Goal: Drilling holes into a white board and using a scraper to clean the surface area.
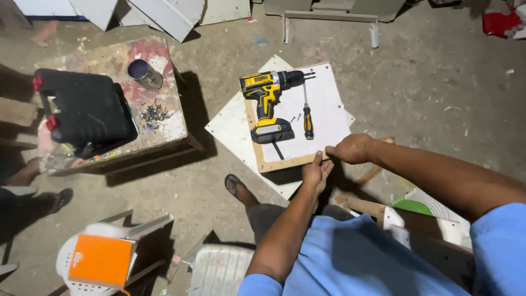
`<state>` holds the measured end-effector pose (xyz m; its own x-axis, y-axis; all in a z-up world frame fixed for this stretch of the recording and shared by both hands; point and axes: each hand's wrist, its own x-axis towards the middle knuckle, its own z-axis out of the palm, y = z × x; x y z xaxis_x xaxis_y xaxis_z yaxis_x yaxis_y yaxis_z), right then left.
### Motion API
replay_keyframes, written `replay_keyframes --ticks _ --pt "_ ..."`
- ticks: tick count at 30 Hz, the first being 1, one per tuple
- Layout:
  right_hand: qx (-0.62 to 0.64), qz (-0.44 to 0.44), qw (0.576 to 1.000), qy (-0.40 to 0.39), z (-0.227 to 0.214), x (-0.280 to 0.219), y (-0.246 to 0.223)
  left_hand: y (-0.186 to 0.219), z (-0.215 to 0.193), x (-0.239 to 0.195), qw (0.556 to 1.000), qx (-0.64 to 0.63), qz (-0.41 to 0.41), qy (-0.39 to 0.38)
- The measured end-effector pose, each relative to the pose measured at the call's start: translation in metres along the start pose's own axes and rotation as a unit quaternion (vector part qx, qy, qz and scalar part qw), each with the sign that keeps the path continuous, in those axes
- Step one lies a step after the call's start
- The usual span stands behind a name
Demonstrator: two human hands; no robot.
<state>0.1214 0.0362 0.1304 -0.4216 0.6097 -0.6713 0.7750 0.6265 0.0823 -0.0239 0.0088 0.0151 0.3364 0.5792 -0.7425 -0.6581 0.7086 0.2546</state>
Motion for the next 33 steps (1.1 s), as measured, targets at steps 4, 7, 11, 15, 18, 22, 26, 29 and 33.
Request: replay_keyframes --ticks 4,7,11,15,18,22,26,29,33 --pt "0.25 0.052 0.965 -0.056 0.012 0.019 -0.007 -0.002 0.0 -0.005 1.0 -0.005 -0.007 -0.014" --pt "0.497 0.302 0.813 -0.012 0.049 0.05 -0.027 -0.001 0.0 0.0 0.999 0.033 -0.013 -0.021" --pt "0.86 0.356 0.36 0.065 0.084 0.061 -0.021 -0.009 -0.007 0.006 0.999 0.034 -0.012 -0.021" --pt "0.558 0.303 0.77 0.062 0.039 0.026 -0.023 -0.003 -0.005 -0.006 1.0 -0.008 -0.004 -0.026" --pt "0.291 0.131 0.948 -0.021 -0.003 -0.008 -0.002 0.014 0.013 -0.032 1.0 0.006 -0.005 -0.027" --pt "-0.077 -0.001 0.996 0.05 -0.008 0.007 0.012 0.004 0.001 -0.007 0.999 0.007 -0.015 -0.027" --pt "0.203 0.065 0.977 -0.019 0.003 0.007 -0.001 0.003 0.001 -0.011 1.0 -0.001 -0.007 -0.019" --pt "0.565 0.253 0.785 0.007 0.056 0.041 -0.02 -0.006 -0.001 -0.001 1.0 0.004 0.005 -0.015" --pt "0.914 0.31 0.258 0.05 0.104 0.065 -0.018 -0.01 -0.003 -0.002 0.999 0.033 0.012 -0.014"
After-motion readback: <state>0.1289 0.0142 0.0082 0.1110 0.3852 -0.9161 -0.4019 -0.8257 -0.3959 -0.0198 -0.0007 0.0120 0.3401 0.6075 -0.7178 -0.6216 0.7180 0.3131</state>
